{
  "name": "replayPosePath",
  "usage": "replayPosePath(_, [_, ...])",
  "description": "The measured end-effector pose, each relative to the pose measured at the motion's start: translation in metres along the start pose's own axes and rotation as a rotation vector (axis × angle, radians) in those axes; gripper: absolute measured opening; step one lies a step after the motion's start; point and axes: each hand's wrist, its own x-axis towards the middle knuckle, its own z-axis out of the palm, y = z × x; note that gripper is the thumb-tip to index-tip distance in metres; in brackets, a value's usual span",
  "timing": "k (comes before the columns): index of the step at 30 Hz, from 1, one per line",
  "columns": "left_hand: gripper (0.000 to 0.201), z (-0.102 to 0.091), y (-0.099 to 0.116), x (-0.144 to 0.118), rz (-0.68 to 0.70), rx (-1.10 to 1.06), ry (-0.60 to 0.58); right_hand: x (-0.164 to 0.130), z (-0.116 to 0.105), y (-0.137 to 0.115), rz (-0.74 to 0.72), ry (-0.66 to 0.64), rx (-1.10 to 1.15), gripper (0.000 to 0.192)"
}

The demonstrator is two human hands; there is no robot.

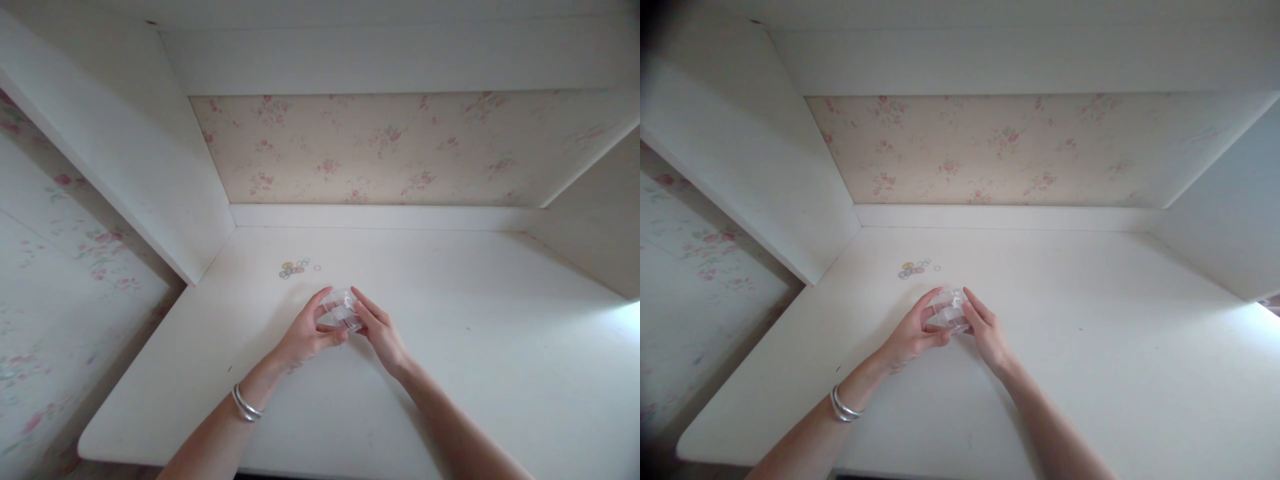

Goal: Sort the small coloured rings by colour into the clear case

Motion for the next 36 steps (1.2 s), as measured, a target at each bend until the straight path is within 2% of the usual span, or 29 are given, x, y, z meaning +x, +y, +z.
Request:
replayPosePath(5, [0.088, 0.0, -0.004, 0.002, -0.012, 0.049, 0.031, 0.003, -0.004, 0.004, -0.102, 0.062, -0.226, 0.058])
replayPosePath(9, [0.089, 0.0, -0.005, 0.003, -0.012, 0.076, 0.053, 0.003, -0.006, 0.006, -0.164, 0.048, -0.376, 0.055])
replayPosePath(15, [0.088, -0.001, -0.006, 0.002, -0.036, 0.113, 0.057, 0.0, -0.003, 0.004, -0.206, 0.014, -0.407, 0.056])
replayPosePath(23, [0.089, 0.0, -0.007, 0.003, -0.023, 0.118, 0.069, -0.006, 0.001, -0.004, -0.275, 0.097, -0.499, 0.053])
replayPosePath(30, [0.088, 0.002, -0.008, 0.003, -0.004, 0.196, 0.154, -0.008, 0.0, -0.007, -0.303, 0.029, -0.464, 0.055])
replayPosePath(36, [0.089, 0.002, -0.006, 0.002, 0.001, 0.226, 0.136, -0.009, 0.0, -0.008, -0.367, 0.036, -0.523, 0.056])
